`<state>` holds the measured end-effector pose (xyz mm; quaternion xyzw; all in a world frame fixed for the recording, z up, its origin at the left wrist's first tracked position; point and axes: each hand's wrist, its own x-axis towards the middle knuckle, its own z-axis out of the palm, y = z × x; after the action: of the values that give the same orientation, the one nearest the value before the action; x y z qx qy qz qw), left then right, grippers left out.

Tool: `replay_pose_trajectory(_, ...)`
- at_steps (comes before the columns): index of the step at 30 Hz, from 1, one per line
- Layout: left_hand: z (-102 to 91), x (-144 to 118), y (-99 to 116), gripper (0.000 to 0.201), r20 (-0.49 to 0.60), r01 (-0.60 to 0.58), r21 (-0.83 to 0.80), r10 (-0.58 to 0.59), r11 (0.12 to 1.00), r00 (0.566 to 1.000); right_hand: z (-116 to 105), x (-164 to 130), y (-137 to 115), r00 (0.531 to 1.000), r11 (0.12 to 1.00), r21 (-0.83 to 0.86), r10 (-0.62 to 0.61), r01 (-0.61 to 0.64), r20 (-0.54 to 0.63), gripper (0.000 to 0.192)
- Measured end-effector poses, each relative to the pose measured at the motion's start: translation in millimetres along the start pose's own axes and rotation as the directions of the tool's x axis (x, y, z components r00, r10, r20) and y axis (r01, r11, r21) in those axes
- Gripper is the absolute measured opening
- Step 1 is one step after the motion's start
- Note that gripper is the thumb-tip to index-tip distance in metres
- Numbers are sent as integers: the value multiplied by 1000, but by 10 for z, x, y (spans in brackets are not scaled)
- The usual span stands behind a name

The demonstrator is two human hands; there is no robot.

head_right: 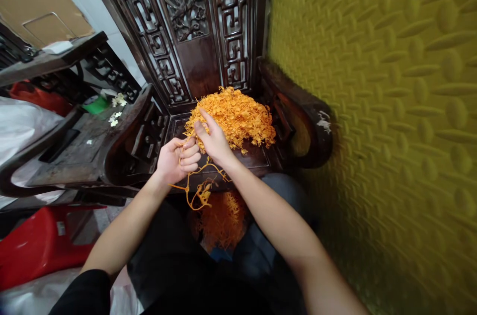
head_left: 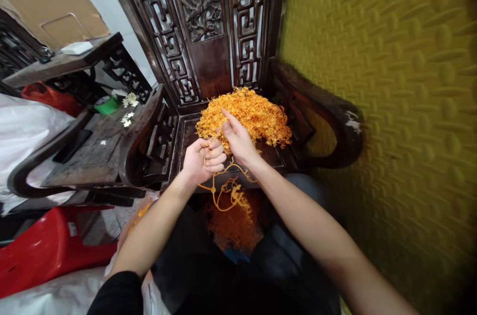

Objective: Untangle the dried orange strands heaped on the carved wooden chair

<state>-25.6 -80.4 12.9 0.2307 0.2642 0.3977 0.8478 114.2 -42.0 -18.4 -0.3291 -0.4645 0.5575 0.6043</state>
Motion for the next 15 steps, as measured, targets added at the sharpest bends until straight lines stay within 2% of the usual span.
replay_pose_trajectory(2, 3, 0, -3, 22, -9, -5, -7, 5, 1000, 1000, 37, -22, -21, 996, 996, -30, -85, 85, -5, 42)
replay_pose_trajectory(5, 14, -3, -8, 26, -21, -11, -5, 11, 1000, 1000, 63, -63, -40, 996, 996, -13, -88, 88, -13, 24)
replay_pose_trajectory(10, 48, 41, -63, 39, -33, 25, 35, -24, 999, 999, 91, -81, 5, 989, 997, 25, -68, 72, -133, 21)
replay_pose_trajectory(12, 45, 39, -76, 40, -39, 26, 48, -24, 998, 999, -12, 7, -25, 966, 992, 112, -33, 64, -257, 21)
replay_pose_trajectory(15, 10, -29, -80, 43, -15, -4, 94, 6, 996, 1000, -369, 228, -168, 893, 968, 241, 40, 77, -448, 22)
